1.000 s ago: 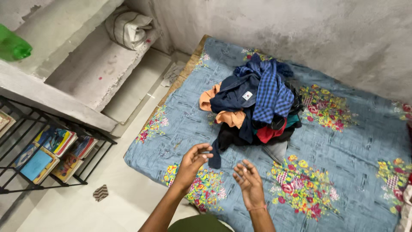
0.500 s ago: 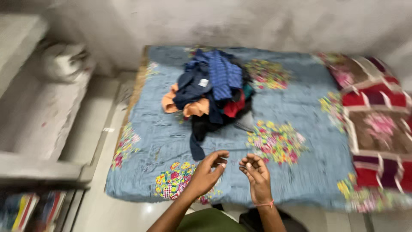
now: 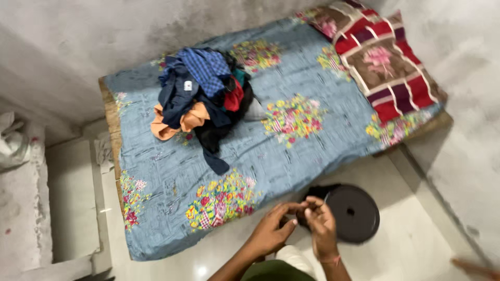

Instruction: The person picks up various pieces of clothing from the floor and a small stool and places them one by one onto a bed to form a pile.

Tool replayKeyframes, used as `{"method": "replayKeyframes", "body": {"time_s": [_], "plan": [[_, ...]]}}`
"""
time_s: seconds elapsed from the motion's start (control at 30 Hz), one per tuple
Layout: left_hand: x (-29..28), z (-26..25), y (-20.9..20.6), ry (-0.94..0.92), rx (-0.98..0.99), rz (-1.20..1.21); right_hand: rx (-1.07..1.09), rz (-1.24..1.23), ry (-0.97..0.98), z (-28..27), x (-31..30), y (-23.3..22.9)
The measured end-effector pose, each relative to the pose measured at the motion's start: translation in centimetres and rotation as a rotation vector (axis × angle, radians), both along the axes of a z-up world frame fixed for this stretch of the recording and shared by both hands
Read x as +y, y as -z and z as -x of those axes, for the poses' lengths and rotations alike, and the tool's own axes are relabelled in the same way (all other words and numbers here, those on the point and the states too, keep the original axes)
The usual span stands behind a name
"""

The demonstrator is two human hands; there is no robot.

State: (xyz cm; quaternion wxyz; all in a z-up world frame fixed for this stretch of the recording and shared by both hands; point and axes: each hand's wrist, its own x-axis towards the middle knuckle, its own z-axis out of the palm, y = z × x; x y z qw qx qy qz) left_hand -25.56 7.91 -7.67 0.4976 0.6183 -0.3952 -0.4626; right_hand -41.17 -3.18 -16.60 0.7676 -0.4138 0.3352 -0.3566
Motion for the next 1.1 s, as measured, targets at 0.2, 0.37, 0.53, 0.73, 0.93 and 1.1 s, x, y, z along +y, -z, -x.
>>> {"method": "replayKeyframes", "body": {"time_s": [0.2, 0.37, 0.53, 0.73, 0.93, 1.1], "plan": [[0.9, 3.8, 0.2, 0.190, -0.049, 0.113, 0.092, 0.145, 0.138, 3.5, 2.7, -3.1], [0.2, 8.8, 0.1, 0.304, -0.108, 0.094, 0.087, 0.168, 0.213, 9.0, 5.1, -3.9], [0.2, 16.0, -1.0, 0.439, -0.079, 0.100, 0.113, 0.240, 0.352, 16.7, 7.4, -4.9], [0.7, 26.6, -2.4, 0.663, -0.166, 0.127, 0.155, 0.280, 0.573, 27.4, 11.0, -4.8], [2.3, 36.1, -2.0, 0.758, -0.459, 0.327, 0.311, 0.444, 0.741, 35.2, 14.6, -5.5], [3.4, 42.2, -1.2, 0.845, -0.591, 0.544, 0.731, 0.592, 0.845, 40.2, 18.9, -8.6]]}}
